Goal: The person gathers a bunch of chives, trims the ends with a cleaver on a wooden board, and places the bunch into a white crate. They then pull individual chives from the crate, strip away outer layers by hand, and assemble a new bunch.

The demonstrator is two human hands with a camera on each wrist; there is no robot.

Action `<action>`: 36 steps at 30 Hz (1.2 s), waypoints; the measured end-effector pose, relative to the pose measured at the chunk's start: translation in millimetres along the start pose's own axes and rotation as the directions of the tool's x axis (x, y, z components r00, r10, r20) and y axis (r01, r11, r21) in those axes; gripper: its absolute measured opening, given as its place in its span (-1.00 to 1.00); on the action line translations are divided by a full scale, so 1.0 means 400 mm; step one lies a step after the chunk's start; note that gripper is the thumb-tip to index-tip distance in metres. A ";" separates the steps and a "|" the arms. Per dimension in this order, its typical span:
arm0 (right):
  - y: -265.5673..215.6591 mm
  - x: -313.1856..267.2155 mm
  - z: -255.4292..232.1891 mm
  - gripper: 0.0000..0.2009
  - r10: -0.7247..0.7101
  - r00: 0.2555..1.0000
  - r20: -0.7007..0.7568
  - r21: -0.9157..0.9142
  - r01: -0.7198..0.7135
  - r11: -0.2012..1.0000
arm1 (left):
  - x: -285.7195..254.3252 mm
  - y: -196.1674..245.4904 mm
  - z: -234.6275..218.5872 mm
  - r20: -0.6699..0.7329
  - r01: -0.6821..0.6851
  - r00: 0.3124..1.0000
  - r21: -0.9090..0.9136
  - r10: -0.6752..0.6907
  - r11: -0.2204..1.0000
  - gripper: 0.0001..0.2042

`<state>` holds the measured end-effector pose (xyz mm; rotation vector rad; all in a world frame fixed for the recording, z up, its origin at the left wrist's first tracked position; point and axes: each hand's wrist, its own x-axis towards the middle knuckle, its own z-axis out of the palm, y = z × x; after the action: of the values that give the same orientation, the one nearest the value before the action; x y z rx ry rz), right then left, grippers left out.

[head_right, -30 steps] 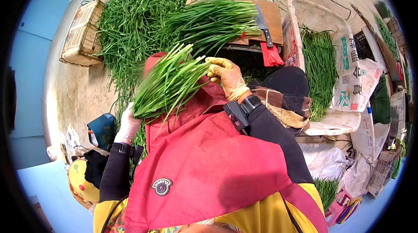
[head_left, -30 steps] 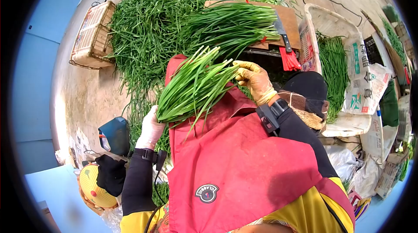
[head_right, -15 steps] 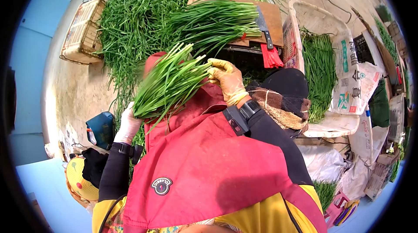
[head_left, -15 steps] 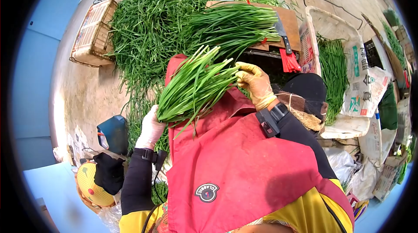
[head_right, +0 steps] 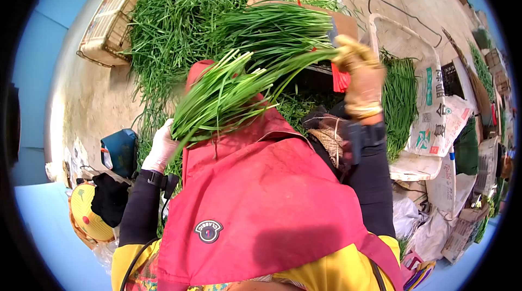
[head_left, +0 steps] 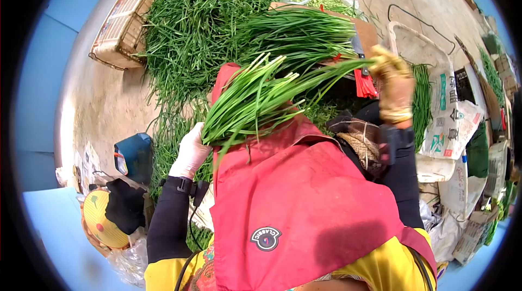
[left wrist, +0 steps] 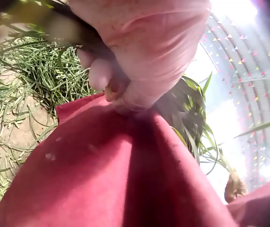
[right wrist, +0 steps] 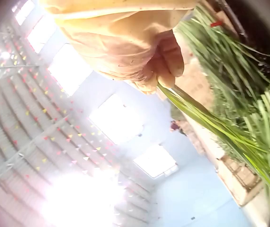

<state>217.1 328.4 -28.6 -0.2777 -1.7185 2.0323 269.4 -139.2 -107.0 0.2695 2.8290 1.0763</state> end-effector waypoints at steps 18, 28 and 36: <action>-0.383 -0.059 0.570 -0.81 -0.815 0.505 0.284 0.226 0.791 0.569 | -0.091 -0.001 0.041 -0.127 0.102 0.987 0.023 -0.099 0.994 -0.80; -0.268 -0.194 0.742 -0.83 -0.593 0.672 0.445 0.376 0.461 0.804 | -0.105 -0.020 0.051 -0.118 0.126 0.983 -0.138 -0.143 0.982 -0.84; -0.248 -0.233 0.748 -0.84 -0.500 0.727 0.471 0.300 0.401 0.865 | -0.105 -0.017 0.037 -0.097 0.067 0.993 -0.076 -0.074 0.995 -0.77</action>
<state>188.7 33.6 114.0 0.7842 -1.6543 1.9569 312.0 -143.0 -121.2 0.1118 2.8534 1.2072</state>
